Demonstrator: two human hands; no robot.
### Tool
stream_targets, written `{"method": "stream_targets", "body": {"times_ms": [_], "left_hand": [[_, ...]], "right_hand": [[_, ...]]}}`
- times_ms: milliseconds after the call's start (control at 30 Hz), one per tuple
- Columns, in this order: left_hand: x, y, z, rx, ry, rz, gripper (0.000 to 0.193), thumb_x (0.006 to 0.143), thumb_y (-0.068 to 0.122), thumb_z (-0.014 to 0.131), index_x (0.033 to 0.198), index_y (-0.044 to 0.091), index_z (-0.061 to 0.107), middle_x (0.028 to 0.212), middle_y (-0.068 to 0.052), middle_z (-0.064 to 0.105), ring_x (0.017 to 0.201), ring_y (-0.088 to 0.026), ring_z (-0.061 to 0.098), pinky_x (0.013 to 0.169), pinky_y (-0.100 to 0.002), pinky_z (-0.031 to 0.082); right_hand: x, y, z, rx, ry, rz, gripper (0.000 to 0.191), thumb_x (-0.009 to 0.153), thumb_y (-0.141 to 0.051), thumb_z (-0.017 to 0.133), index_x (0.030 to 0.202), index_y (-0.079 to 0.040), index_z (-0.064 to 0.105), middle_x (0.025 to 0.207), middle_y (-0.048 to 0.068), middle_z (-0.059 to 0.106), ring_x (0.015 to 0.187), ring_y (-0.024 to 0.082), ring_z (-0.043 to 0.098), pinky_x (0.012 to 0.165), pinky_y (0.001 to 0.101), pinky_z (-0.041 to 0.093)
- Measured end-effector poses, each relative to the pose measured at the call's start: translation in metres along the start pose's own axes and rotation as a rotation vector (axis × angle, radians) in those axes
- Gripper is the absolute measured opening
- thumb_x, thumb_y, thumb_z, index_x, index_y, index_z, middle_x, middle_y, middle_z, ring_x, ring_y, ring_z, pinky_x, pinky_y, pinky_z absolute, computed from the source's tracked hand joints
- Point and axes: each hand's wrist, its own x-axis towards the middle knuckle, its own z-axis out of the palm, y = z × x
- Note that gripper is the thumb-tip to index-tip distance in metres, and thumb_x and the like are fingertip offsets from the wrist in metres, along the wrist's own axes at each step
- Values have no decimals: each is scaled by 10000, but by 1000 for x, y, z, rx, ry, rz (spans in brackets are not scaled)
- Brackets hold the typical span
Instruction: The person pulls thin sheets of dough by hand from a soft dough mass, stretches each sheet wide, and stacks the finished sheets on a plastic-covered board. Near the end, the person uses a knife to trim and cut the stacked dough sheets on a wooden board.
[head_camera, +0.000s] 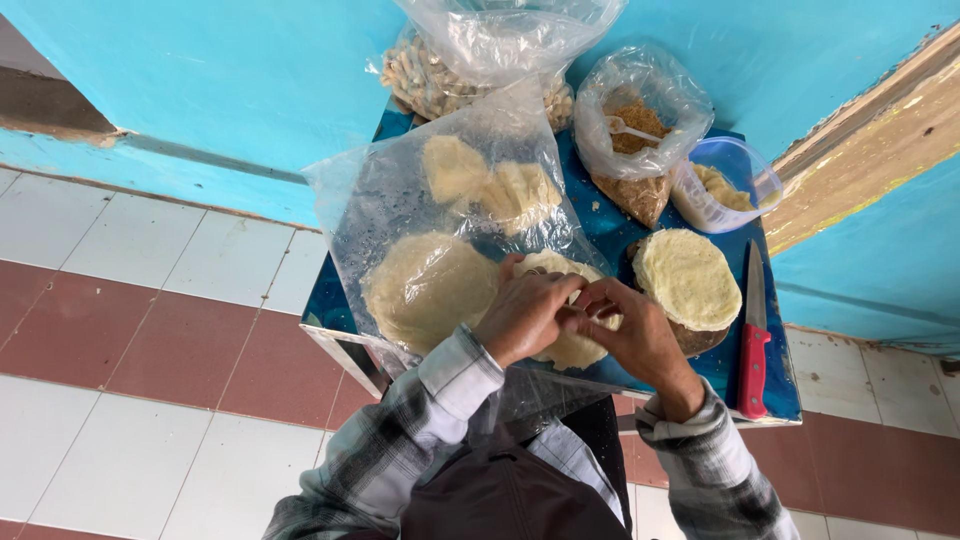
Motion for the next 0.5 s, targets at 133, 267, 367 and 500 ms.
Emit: {"method": "stream_targets", "body": {"times_ms": [133,267,367,500], "left_hand": [[3,-10,2,-77,66,-45,134,851,145,755,982,151,733,891,-27,764,883,-228,721,1050,-540,305],[1,-18,8,-180,-1,-14,114,861,145,741,974,140,741,842,-15,777,823,-191,745,1024,-456,370],[3,-26,7,-253,-46,42,157,880,171,752,1035,143,738,886,-36,772,831,-187,749,960,-384,458],[-3,-41,-14,-268,1,-20,141,956,257,747,1078,189,729,1042,-11,752,885,-144,739,938,-327,544]], "right_hand": [[-8,0,5,-398,56,-55,442,702,-260,899,1034,-73,674,985,69,700,890,266,671,753,392,539],[-10,2,13,-478,128,-76,476,697,-272,896,1069,-64,683,966,96,670,891,306,664,734,424,525],[-6,7,21,-431,194,-123,483,735,-237,856,1129,-35,663,1013,117,671,914,321,671,744,420,543],[-2,15,23,-339,152,50,248,893,-240,794,1098,-120,724,998,61,752,851,250,749,734,376,590]]}}
